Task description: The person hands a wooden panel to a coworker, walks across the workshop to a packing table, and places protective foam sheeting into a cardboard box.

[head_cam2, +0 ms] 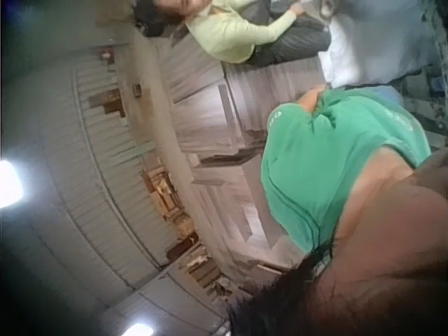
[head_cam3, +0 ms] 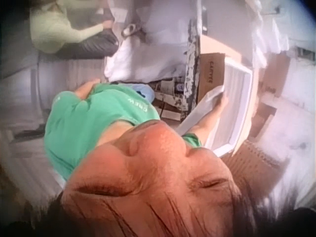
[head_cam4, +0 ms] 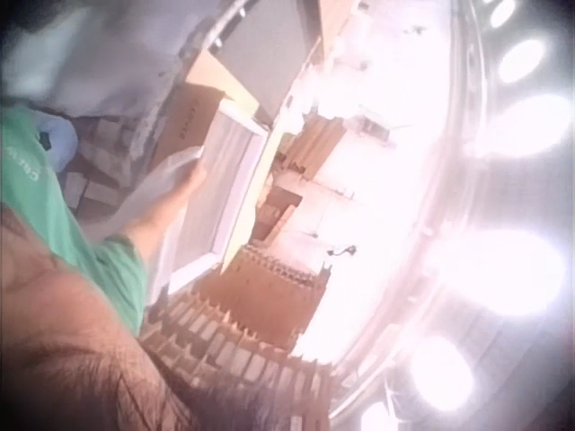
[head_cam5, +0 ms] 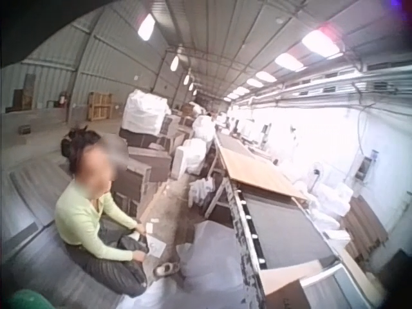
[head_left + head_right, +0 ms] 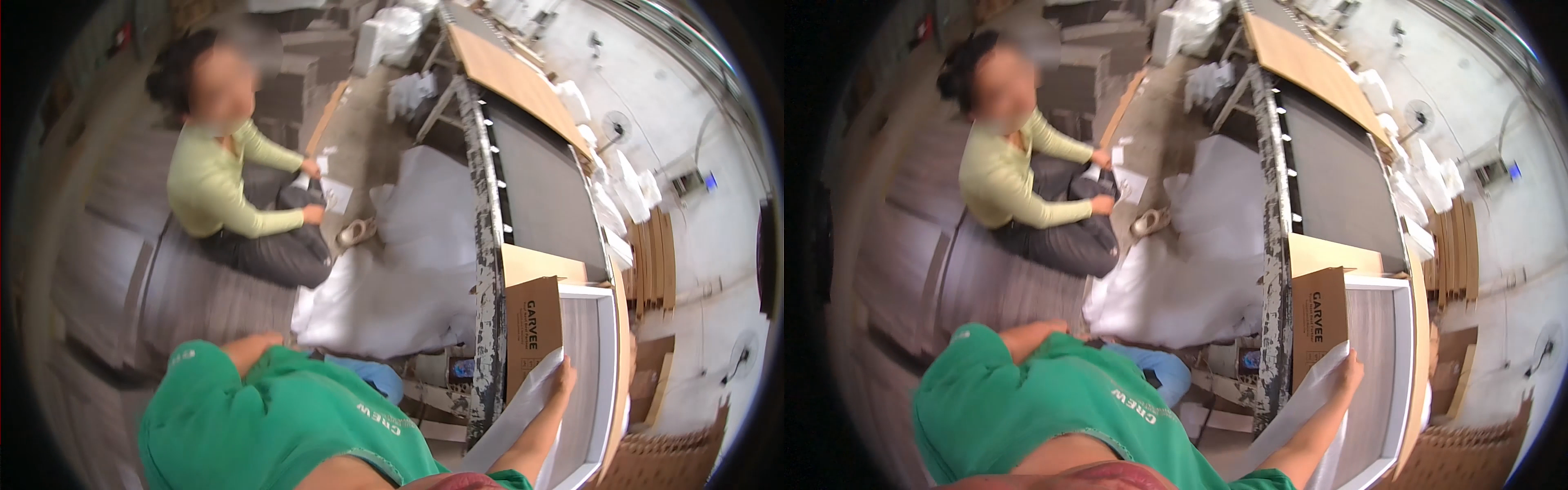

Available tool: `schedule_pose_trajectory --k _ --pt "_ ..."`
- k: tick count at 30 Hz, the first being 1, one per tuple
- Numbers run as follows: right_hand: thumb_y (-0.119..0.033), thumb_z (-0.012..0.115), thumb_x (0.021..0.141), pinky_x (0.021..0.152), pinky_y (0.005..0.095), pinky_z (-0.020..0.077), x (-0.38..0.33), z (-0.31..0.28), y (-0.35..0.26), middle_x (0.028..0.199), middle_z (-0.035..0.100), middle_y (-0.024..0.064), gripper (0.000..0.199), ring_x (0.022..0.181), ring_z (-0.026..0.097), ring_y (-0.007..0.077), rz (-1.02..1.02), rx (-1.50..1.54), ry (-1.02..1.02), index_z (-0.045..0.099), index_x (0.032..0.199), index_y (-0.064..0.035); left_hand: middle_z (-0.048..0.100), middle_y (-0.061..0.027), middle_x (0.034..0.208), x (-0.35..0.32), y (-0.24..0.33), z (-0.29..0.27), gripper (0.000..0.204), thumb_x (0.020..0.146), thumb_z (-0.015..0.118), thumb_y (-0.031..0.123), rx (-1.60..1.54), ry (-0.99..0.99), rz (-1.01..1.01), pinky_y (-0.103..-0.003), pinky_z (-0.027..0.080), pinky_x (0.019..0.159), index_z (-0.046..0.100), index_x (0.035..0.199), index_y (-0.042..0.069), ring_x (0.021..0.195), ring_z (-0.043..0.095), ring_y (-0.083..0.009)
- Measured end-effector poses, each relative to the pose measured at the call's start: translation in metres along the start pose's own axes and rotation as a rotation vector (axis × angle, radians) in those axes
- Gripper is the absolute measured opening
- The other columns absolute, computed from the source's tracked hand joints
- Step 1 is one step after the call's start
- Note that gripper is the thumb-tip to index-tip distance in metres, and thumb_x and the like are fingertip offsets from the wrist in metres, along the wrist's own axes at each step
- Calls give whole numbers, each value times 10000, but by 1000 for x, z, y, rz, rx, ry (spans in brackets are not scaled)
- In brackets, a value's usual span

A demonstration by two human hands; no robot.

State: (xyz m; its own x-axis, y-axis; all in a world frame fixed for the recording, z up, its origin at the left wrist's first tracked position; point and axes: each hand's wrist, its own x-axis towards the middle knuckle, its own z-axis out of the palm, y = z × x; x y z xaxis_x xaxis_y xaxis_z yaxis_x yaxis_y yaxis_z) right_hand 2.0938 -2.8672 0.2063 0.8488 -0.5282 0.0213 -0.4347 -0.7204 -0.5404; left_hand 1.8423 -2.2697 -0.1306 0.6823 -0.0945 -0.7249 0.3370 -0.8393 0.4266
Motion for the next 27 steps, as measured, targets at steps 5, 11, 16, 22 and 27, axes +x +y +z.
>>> schedule_pose_trajectory --k 5,11,16,22,27 --pt "-432 418 691 731 368 387 -15 -3 -23 799 559 243 546 806 539 326 3 -75 40 556 832 76 559 -129 931 15 21 11 386 674 552 399 21 -65 74 -326 400 770 574 923 103 899 517 -264" --pt "-408 412 674 727 373 387 7 -4 -6 808 550 255 528 817 532 339 -39 -163 94 559 802 82 569 -127 899 20 36 7 399 677 548 427 -13 -33 86 -313 405 754 583 908 104 873 529 -258" --pt "-406 401 665 719 368 389 9 -1 -2 794 556 246 530 802 537 329 -11 -58 29 557 795 84 569 -114 917 -3 18 12 413 659 563 424 -273 18 10 -310 403 748 581 924 108 874 530 -245" --pt "-404 404 666 697 364 392 5 -3 -6 745 563 226 518 741 541 315 -90 -155 85 555 767 81 544 -121 986 -10 1 19 400 649 568 389 -255 45 -201 -334 395 769 589 923 97 923 510 -266" --pt "-402 403 681 712 355 393 -14 -7 -27 756 566 222 515 762 543 310 -31 -95 22 561 772 80 548 -137 965 12 -5 34 348 647 548 329 -193 5 -108 -350 399 766 597 901 97 893 524 -273"
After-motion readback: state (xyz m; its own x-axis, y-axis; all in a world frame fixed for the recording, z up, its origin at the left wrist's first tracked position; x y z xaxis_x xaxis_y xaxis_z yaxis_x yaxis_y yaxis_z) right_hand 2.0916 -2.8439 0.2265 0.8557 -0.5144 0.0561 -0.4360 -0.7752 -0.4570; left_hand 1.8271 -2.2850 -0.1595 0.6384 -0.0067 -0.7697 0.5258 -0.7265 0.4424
